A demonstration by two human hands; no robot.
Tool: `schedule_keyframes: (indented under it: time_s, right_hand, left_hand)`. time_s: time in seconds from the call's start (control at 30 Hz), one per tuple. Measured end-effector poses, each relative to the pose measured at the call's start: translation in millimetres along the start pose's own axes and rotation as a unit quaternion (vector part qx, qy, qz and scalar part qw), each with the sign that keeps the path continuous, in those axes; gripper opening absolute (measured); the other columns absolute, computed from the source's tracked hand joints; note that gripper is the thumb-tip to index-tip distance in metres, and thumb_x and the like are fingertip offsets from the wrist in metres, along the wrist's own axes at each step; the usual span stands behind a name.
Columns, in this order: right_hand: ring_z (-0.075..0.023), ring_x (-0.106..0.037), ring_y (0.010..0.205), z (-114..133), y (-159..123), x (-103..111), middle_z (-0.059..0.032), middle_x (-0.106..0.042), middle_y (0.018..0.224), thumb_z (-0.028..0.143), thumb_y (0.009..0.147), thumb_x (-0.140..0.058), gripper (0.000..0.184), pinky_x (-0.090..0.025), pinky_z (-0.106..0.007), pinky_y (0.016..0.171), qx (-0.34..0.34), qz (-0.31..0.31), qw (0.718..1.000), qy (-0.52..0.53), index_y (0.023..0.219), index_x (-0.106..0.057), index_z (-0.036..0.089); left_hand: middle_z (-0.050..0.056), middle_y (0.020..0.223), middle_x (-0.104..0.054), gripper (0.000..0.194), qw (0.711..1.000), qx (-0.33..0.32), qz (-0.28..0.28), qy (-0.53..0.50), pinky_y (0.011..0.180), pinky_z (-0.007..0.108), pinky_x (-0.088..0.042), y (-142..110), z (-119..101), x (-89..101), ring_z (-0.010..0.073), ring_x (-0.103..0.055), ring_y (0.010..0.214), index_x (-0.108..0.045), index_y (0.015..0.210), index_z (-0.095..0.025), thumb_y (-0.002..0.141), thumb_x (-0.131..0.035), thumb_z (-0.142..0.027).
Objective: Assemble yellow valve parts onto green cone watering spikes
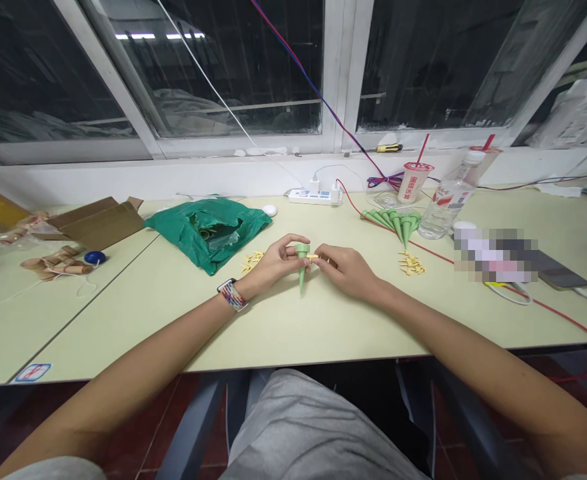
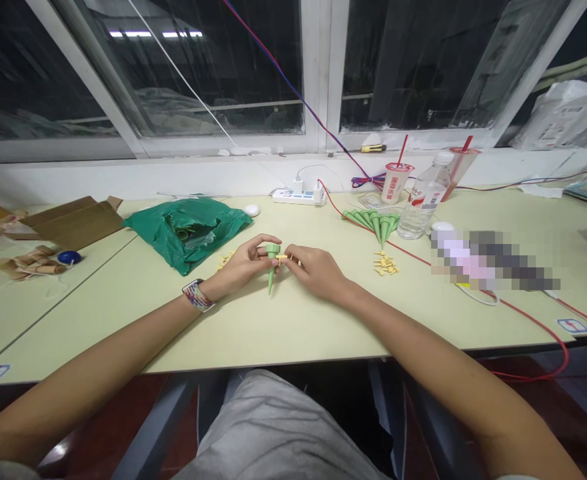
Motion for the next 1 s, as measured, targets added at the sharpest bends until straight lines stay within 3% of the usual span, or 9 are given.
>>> schedule_keyframes:
  time_s: [0.2,0.33,0.43,0.6,0.83,1.0]
  right_hand:
    - [-0.0154,-0.057,0.066,-4.3,0.5,-4.9,0.0018,-0.067,0.073,0.042,0.11,-0.046,0.032,-0.036,-0.028,0.067,-0.042,0.025,0.997,0.057,0.089,-0.06,0.023]
    - [-0.0151,-0.055,0.066,1.3,-1.3,-0.4,-0.0004,-0.071,0.084,0.042,0.108,-0.052,0.023,-0.035,-0.029,0.067,-0.002,-0.003,1.0,0.004,0.099,-0.06,0.023]
    - [-0.0156,-0.054,0.069,2.9,-1.4,0.6,-0.0009,-0.069,0.083,0.041,0.11,-0.047,0.027,-0.035,-0.029,0.068,0.012,-0.005,1.0,-0.007,0.095,-0.06,0.023]
    - [-0.016,-0.056,0.067,-2.1,0.0,-3.9,0.0015,-0.064,0.072,0.04,0.111,-0.044,0.033,-0.036,-0.028,0.066,-0.04,0.021,0.998,0.052,0.085,-0.057,0.023]
    - [-0.0176,-0.058,0.078,10.3,-1.7,-0.6,-0.0047,-0.071,0.096,0.038,0.112,-0.042,0.026,-0.036,-0.03,0.071,0.034,0.007,0.998,-0.056,0.099,-0.059,0.023]
    - [-0.0169,-0.058,0.073,0.9,0.2,-4.4,-0.0001,-0.065,0.079,0.038,0.112,-0.041,0.035,-0.035,-0.029,0.067,-0.024,0.026,0.999,0.019,0.085,-0.054,0.023]
  left_hand:
    - [0.002,0.087,-0.074,0.05,1.0,-0.001,-0.022,0.016,0.084,0.033,-0.057,-0.2,-1.9,-1.4,0.0178,-0.075,0.083,-0.06,0.123,-0.02,0.085,-0.087,-0.037]
    - [0.0,0.084,-0.074,0.05,1.0,0.004,-0.019,0.004,0.081,0.032,-0.057,0.0,-1.8,-2.9,0.0179,-0.076,0.08,-0.06,0.121,-0.021,0.083,-0.089,-0.036]
    - [-0.001,0.082,-0.073,0.048,1.0,0.003,-0.023,-0.001,0.081,0.032,-0.057,-0.5,-3.0,-4.0,0.0176,-0.076,0.079,-0.06,0.119,-0.021,0.083,-0.089,-0.036]
    - [0.0,0.082,-0.073,0.048,0.999,0.003,-0.034,0.004,0.082,0.032,-0.057,-0.7,-3.3,-3.9,0.0172,-0.075,0.081,-0.061,0.118,-0.02,0.082,-0.089,-0.035]
    - [-0.002,0.079,-0.07,0.047,1.0,0.008,-0.021,-0.007,0.082,0.031,-0.056,-1.8,-4.0,-7.0,0.0161,-0.074,0.077,-0.062,0.119,-0.02,0.083,-0.088,-0.035]
    - [0.0,0.082,-0.073,0.047,0.999,0.001,-0.035,0.016,0.081,0.032,-0.056,-3.4,-10.0,-9.1,0.0172,-0.074,0.079,-0.063,0.116,-0.02,0.082,-0.089,-0.037]
Point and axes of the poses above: each hand's wrist, its own y-axis towards the middle knuckle, its own x-axis out of the back of the hand, z = x × y, the point moved 6 cm from there along y, towards the middle knuckle
